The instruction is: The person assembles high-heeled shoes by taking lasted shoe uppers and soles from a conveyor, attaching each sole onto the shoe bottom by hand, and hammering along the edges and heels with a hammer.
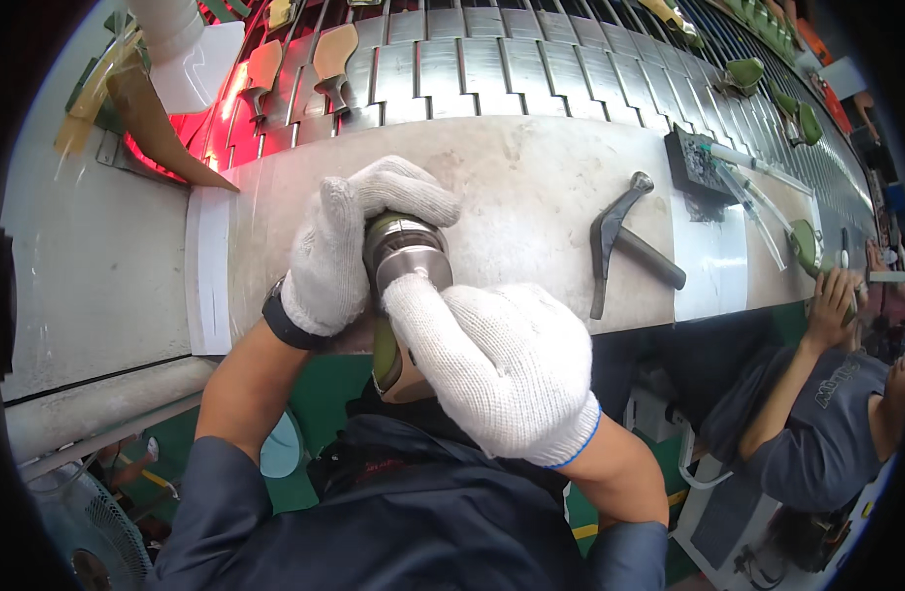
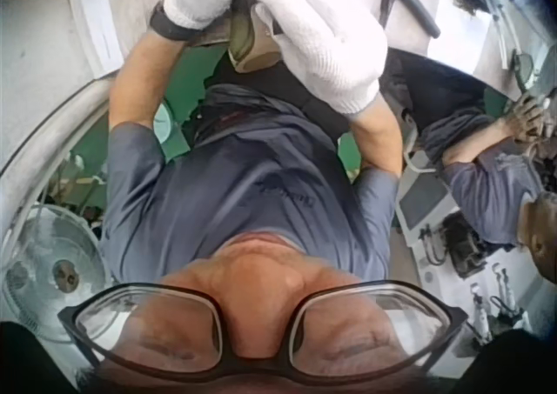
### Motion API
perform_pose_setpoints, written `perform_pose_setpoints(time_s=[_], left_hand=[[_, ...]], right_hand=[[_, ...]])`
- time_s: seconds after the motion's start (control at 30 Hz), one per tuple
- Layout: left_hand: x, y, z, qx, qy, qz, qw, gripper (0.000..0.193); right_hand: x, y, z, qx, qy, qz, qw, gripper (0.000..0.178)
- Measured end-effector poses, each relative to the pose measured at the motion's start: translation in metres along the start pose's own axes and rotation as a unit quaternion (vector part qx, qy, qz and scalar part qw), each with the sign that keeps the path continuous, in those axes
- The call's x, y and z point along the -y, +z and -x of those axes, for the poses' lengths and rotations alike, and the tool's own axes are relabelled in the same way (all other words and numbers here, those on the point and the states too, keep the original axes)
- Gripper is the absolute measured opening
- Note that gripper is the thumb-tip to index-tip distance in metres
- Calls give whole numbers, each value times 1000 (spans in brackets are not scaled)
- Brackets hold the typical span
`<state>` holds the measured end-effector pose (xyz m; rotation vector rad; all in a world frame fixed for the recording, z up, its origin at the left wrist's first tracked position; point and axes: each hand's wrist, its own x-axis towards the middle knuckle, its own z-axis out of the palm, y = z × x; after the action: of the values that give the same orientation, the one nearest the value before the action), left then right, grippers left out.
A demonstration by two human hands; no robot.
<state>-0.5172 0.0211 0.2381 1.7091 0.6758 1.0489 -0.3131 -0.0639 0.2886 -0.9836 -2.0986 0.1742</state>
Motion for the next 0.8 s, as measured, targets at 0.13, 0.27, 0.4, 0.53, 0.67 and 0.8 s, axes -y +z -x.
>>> perform_pose_setpoints(time_s=[0.13,0.27,0.4,0.53,0.67,0.8], left_hand=[[-3,-10,1,20,-5,-42,999,106],[0,-11,5,7,-8,-27,1000,104],[-3,-14,6,13,2,-27,1000,100],[2,-16,8,-3,36,-14,999,82],[-9,-15,6,-12,1,14,1000,53],[-7,-19,-10,-42,-133,120,983,33]], right_hand=[[2,9,-2,7,-7,30,1000,44],[0,16,-4,18,-7,32,999,45],[-2,16,-2,48,-37,27,998,58],[2,17,-5,54,-31,40,997,58],[-3,25,-18,60,-34,59,996,54],[-25,38,-31,-29,57,-109,992,46]])
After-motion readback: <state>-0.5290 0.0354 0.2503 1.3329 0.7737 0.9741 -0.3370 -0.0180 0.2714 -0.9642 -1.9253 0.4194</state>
